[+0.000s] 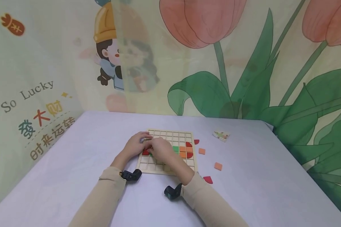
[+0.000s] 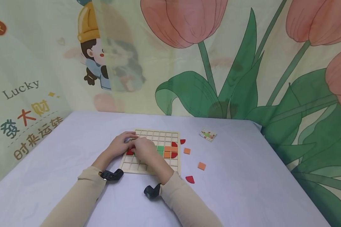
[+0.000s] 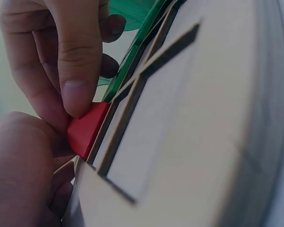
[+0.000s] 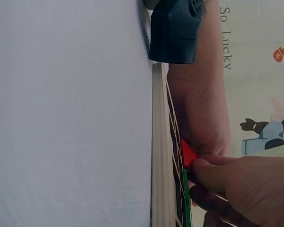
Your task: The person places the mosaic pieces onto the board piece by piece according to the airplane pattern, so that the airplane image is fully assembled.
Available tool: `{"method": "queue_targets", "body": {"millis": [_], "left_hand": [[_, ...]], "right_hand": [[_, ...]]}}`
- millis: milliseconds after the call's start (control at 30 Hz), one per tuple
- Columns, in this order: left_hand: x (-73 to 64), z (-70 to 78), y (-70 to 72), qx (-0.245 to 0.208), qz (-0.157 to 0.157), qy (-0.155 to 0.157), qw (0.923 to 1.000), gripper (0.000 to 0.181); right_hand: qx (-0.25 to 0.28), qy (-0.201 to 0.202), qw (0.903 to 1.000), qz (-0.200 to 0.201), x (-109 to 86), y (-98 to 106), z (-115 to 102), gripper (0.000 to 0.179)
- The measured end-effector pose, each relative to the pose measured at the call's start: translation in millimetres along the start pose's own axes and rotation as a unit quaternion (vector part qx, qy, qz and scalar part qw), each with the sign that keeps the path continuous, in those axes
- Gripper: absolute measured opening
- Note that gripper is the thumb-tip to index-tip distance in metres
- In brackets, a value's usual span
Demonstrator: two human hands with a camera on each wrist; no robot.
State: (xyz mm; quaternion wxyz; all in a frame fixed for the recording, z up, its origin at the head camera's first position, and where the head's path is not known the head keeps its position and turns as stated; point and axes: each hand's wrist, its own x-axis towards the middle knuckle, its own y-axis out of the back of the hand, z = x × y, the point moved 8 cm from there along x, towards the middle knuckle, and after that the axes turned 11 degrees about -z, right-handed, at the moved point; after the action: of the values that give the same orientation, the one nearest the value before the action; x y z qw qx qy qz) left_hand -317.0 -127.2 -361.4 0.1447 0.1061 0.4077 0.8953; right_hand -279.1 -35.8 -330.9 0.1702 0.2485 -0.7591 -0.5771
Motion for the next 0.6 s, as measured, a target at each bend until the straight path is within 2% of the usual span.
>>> {"method": "queue_targets", "body": {"millis": [133,300,467,600], "left_hand": [[-5.1,-1.7,3.2,0.0,-0.001,-0.003,1.0,0.034],[-15.9,-9.6,7.7,0.003,0.01,0.01,0.9999,0.034],[-9.8,-2.8,6.1,-0.001,0.003,-0.009,1.0,0.034],[-3.4,2.8,2.6,-0.005,-0.005,-0.006,1.0,0.035]], "right_hand": [[0.002,-0.005,0.9999,-0.01,0.9,-2,-5,0.011],[-0.001,0.011,0.9996,-0.027,2.4,-10,-14,0.012],[-0.009,0.002,0.9999,-0.014,0.6,-6,-8,0.013],[-0.007,-0.005,0.9999,-0.012,-2.3,-1,0,0.017]]}}
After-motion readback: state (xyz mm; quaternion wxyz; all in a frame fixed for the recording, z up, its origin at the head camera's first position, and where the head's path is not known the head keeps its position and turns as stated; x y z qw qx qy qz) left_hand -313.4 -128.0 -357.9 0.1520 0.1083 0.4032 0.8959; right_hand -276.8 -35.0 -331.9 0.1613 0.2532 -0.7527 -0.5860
